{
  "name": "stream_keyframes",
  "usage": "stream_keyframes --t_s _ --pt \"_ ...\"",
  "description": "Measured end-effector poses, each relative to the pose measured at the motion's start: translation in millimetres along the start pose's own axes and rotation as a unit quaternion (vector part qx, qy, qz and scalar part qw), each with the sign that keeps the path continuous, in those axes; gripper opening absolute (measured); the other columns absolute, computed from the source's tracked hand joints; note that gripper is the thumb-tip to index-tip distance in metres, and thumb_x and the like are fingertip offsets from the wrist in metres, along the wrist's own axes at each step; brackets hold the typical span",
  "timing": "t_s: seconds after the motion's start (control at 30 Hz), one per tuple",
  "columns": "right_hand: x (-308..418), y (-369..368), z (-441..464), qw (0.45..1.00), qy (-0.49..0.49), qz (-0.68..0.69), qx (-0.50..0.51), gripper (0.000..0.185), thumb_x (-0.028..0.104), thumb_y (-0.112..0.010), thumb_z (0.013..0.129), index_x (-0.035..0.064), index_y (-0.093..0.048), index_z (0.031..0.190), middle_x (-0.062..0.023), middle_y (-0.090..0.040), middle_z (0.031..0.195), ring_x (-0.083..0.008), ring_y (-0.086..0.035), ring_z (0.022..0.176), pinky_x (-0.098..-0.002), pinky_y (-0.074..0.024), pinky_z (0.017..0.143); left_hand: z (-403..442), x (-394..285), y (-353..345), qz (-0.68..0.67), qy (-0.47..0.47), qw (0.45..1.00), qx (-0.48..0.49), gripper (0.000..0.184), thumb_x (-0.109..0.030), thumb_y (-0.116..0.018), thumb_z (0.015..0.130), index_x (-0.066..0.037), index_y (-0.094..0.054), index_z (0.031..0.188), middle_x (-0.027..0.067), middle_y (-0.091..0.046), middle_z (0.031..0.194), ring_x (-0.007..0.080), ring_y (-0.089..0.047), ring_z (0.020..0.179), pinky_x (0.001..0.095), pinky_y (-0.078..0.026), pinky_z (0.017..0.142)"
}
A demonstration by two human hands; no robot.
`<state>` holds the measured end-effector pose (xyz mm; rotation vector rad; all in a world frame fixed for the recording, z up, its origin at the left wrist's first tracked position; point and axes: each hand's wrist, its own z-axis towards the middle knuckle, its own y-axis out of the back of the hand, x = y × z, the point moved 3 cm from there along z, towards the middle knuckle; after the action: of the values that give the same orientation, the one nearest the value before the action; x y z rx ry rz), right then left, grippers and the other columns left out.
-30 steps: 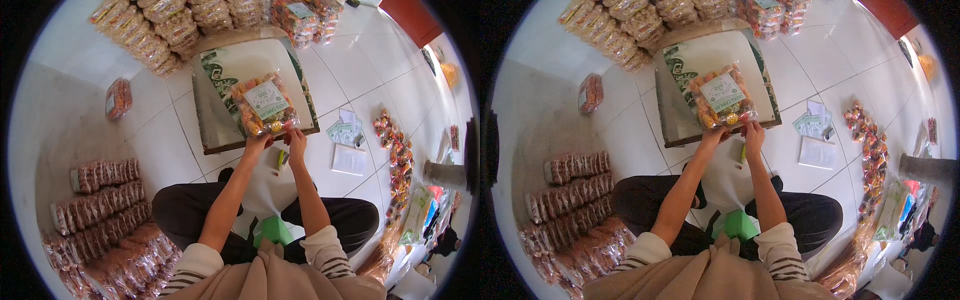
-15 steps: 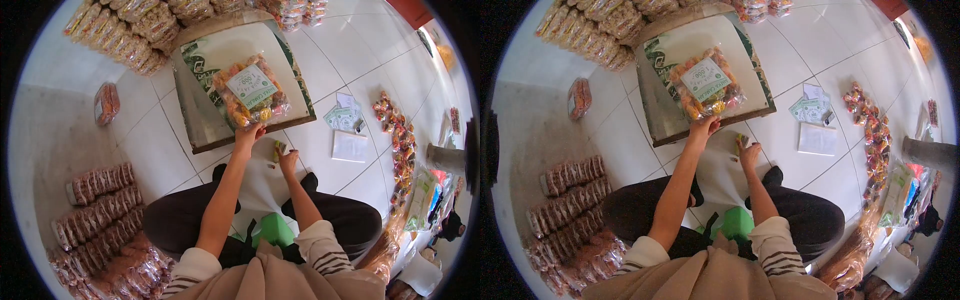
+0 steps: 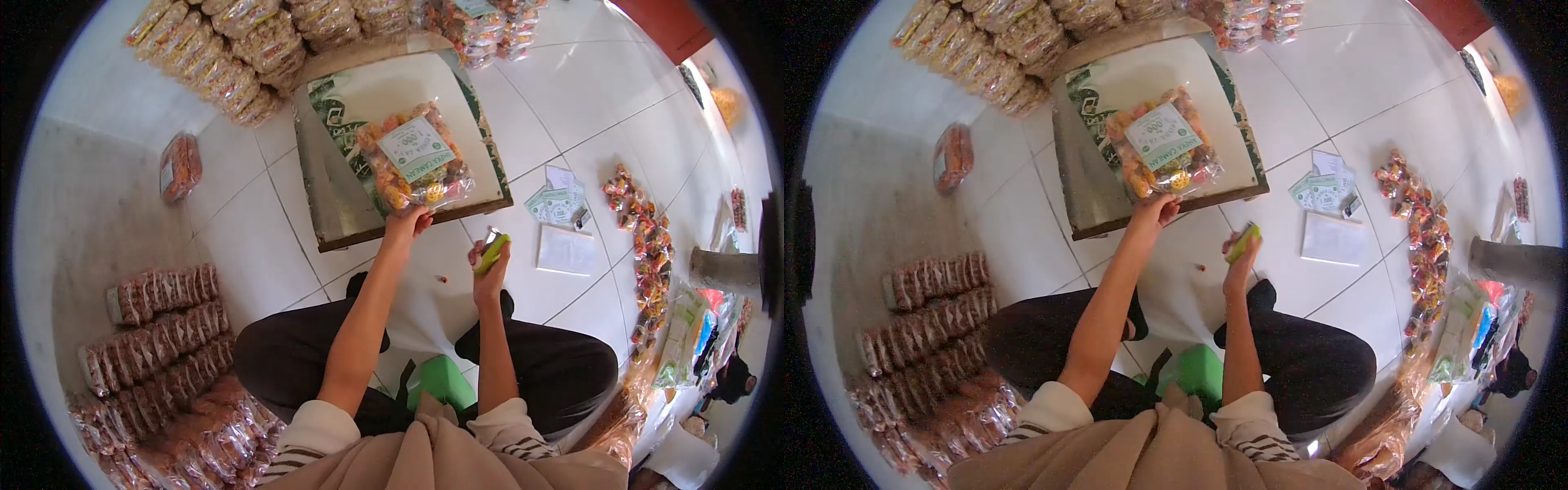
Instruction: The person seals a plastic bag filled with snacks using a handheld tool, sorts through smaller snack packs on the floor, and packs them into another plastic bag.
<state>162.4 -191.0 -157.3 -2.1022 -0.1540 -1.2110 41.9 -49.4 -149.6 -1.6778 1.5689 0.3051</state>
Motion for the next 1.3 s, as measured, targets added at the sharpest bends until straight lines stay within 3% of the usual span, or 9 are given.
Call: stream_keyframes --t_s 0.03,0.07,0.2,0.3,0.4,0.5,1.0,1.17,1.3 --pt "17.8 -19.5 -5.1 0.977 -0.089 0.13 0.14 0.052 0.052 -0.033 0.087 0.0068 -0.042 0.109 -0.0046 -0.043 0.067 -0.013 -0.04 0.055 -0.026 -0.0328 0.056 -4.0 -3.2 -3.1 -0.011 0.015 1.0 0.0 0.018 -0.008 -0.064 0.073 0.002 -0.057 0.087 0.0081 -0.062 0.078 0.0124 -0.06 0.062 0.0208 -0.053 0.06" --pt "26.4 -34.4 -8.4 0.948 -0.134 0.199 0.211 0.056 0.055 -0.029 0.087 0.0069 -0.044 0.112 -0.0038 -0.043 0.068 -0.0127 -0.039 0.057 -0.0257 -0.0302 0.057 -6.7 -6.6 -4.0 -0.004 0.007 1.0 -0.008 0.018 -0.009 -0.063 0.073 0.001 -0.057 0.088 0.008 -0.063 0.077 0.0118 -0.06 0.063 0.0201 -0.053 0.059" --pt "52.8 -71.6 -27.3 0.906 -0.197 0.265 0.266 0.057 0.054 -0.031 0.087 0.006 -0.044 0.114 -0.0027 -0.044 0.071 -0.0131 -0.039 0.059 -0.0263 -0.0307 0.057 -17.9 -16.7 -4.0 0.017 0.009 1.0 0.017 0.017 -0.01 -0.063 0.074 0.001 -0.058 0.086 0.0083 -0.063 0.077 0.0109 -0.06 0.063 0.0196 -0.053 0.059" --pt "48.3 -73.3 -30.1 0.918 -0.241 0.24 0.204 0.055 0.052 -0.037 0.086 0.0046 -0.045 0.113 -0.0024 -0.047 0.079 -0.0144 -0.043 0.065 -0.0259 -0.0328 0.059 -19.0 -17.7 -3.9 0.013 0.007 0.999 0.037 0.016 -0.011 -0.064 0.073 0.0 -0.059 0.083 0.0076 -0.063 0.076 0.011 -0.06 0.062 0.0198 -0.052 0.058" --pt "33.1 -60.4 -19.0 0.958 -0.231 0.035 0.165 0.045 0.042 -0.047 0.085 0.003 -0.05 0.108 -0.0035 -0.053 0.087 -0.0149 -0.052 0.078 -0.0281 -0.0425 0.067 -18.4 -21.2 -3.2 0.016 0.015 0.999 0.031 0.015 -0.012 -0.065 0.07 -0.001 -0.06 0.08 0.0053 -0.062 0.074 0.0103 -0.058 0.06 0.0193 -0.051 0.056" --pt "20.2 -65.0 -12.0 0.963 -0.222 -0.087 0.125 0.043 0.041 -0.052 0.083 0.0029 -0.052 0.104 -0.0035 -0.053 0.086 -0.0126 -0.051 0.076 -0.0269 -0.0436 0.065 -19.4 -23.6 -2.5 0.05 0.033 0.998 0.024 0.016 -0.012 -0.067 0.068 -0.002 -0.06 0.078 0.0031 -0.061 0.071 0.0089 -0.056 0.057 0.0186 -0.05 0.053" --pt "8.0 -94.4 1.9 0.97 -0.205 -0.116 0.054 0.035 0.033 -0.06 0.079 0.0002 -0.055 0.091 -0.0053 -0.053 0.071 -0.0141 -0.05 0.059 -0.0236 -0.041 0.052 -22.0 -31.0 -2.0 0.115 0.016 0.992 0.045 0.01 -0.008 -0.061 0.072 -0.004 -0.057 0.08 0.0018 -0.057 0.066 0.0091 -0.052 0.051 0.0194 -0.042 0.046" --pt "3.8 -96.1 8.6 0.975 -0.187 -0.112 0.052 0.032 0.028 -0.062 0.077 -0.0005 -0.057 0.091 -0.0041 -0.054 0.073 -0.0124 -0.051 0.061 -0.0235 -0.0406 0.054 -24.8 -39.1 -6.6 0.151 0.004 0.989 0.003 0.011 -0.009 -0.061 0.071 -0.004 -0.057 0.08 0.0018 -0.056 0.064 0.0087 -0.051 0.05 0.0201 -0.04 0.044" --pt "-2.4 -97.8 11.8 0.985 -0.139 -0.096 0.03 0.029 0.023 -0.063 0.076 -0.0017 -0.06 0.091 -0.003 -0.056 0.075 -0.0115 -0.051 0.063 -0.0229 -0.0399 0.057 -18.7 -32.6 -1.9 0.16 0.006 0.986 0.036 0.014 -0.012 -0.062 0.072 -0.004 -0.057 0.082 0.0021 -0.057 0.066 0.0091 -0.051 0.051 0.0196 -0.04 0.044"
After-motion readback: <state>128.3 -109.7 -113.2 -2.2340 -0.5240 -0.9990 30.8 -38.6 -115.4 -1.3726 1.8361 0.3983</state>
